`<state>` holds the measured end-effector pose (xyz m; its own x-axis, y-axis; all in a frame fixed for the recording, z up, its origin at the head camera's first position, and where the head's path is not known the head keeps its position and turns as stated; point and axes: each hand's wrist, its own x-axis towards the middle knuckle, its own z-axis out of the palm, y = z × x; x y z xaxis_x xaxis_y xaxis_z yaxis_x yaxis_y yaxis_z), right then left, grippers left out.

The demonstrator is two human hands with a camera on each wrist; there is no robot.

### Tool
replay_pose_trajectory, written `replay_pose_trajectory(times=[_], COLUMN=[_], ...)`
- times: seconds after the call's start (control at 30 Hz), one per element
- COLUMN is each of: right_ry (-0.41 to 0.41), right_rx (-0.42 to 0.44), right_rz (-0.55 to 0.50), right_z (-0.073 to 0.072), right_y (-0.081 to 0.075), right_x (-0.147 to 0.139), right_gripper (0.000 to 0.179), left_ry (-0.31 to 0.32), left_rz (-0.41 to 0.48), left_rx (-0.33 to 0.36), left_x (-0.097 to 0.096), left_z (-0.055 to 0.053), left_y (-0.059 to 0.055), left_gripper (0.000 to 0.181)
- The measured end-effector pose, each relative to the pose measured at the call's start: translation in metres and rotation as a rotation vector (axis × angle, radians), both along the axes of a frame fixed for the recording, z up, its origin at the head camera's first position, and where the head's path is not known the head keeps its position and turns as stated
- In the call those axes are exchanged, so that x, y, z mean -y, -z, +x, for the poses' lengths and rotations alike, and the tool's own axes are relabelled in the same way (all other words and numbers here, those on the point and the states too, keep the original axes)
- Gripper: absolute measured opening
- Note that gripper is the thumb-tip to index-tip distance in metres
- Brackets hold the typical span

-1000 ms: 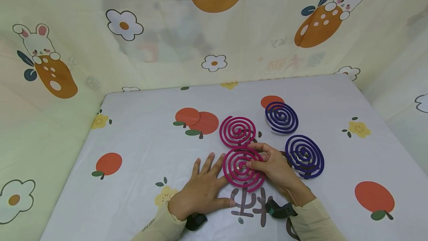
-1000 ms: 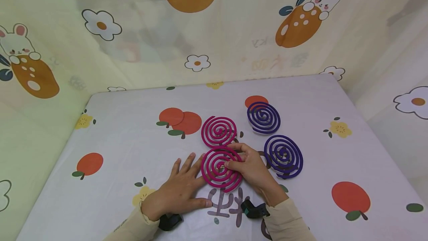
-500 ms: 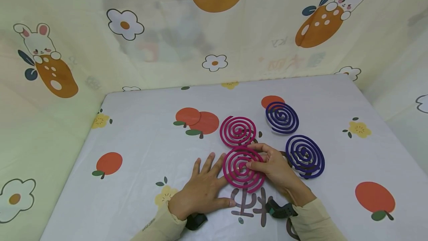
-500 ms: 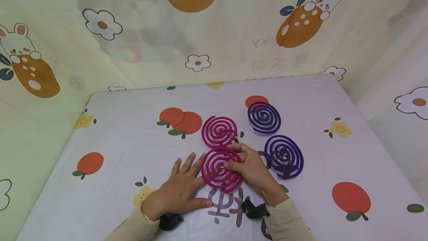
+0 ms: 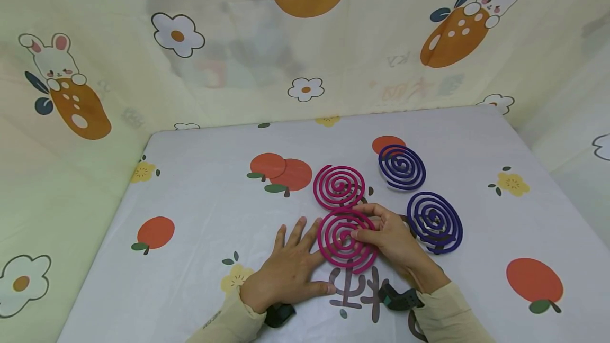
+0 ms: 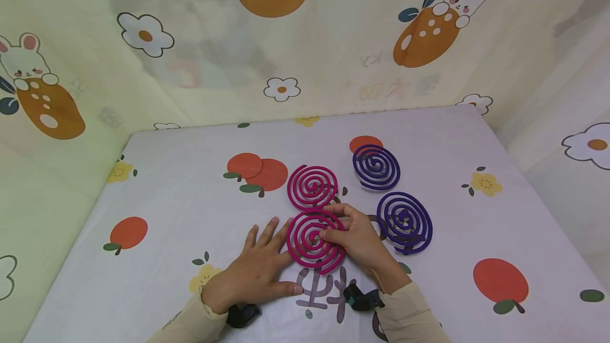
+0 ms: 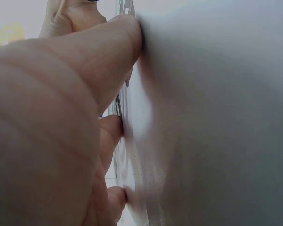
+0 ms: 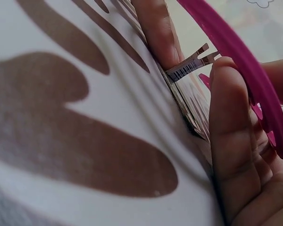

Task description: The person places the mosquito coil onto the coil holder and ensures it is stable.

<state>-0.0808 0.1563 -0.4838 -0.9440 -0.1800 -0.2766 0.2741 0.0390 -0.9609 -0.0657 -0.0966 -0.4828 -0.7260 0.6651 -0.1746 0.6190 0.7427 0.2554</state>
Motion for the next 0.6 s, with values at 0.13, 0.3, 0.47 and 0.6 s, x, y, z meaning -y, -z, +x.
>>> replay_pose_trajectory(times=[0.13, 0.3, 0.47, 0.6], right_ry=[0.0, 0.001, 0.011, 0.025], right_rx=[0.007, 0.018, 0.009, 0.005], right_rz=[0.0, -0.009, -0.011, -0.006], right_z=[-0.0002, -0.0004, -0.0003, -0.0001], right_y=[-0.0008, -0.0011, -0.0007, -0.0001], right_x=[0.0002, 0.0005, 0.0013, 0.0017], right_gripper=[0.057, 0.057, 0.056, 0.056], left_ry=[0.0, 0.003, 0.0, 0.0], left_rz=[-0.005, -0.004, -0.004, -0.004], left_rx=[0.0, -0.002, 0.002, 0.001], left_x=[0.0001, 0.0001, 0.0, 0.0], left_z=[-0.0001, -0.0007, -0.0013, -0.0008], left_y=[0.0011, 0.0013, 0.0006, -0.0003], left_gripper=[0.082, 0.083, 0.083, 0.083])
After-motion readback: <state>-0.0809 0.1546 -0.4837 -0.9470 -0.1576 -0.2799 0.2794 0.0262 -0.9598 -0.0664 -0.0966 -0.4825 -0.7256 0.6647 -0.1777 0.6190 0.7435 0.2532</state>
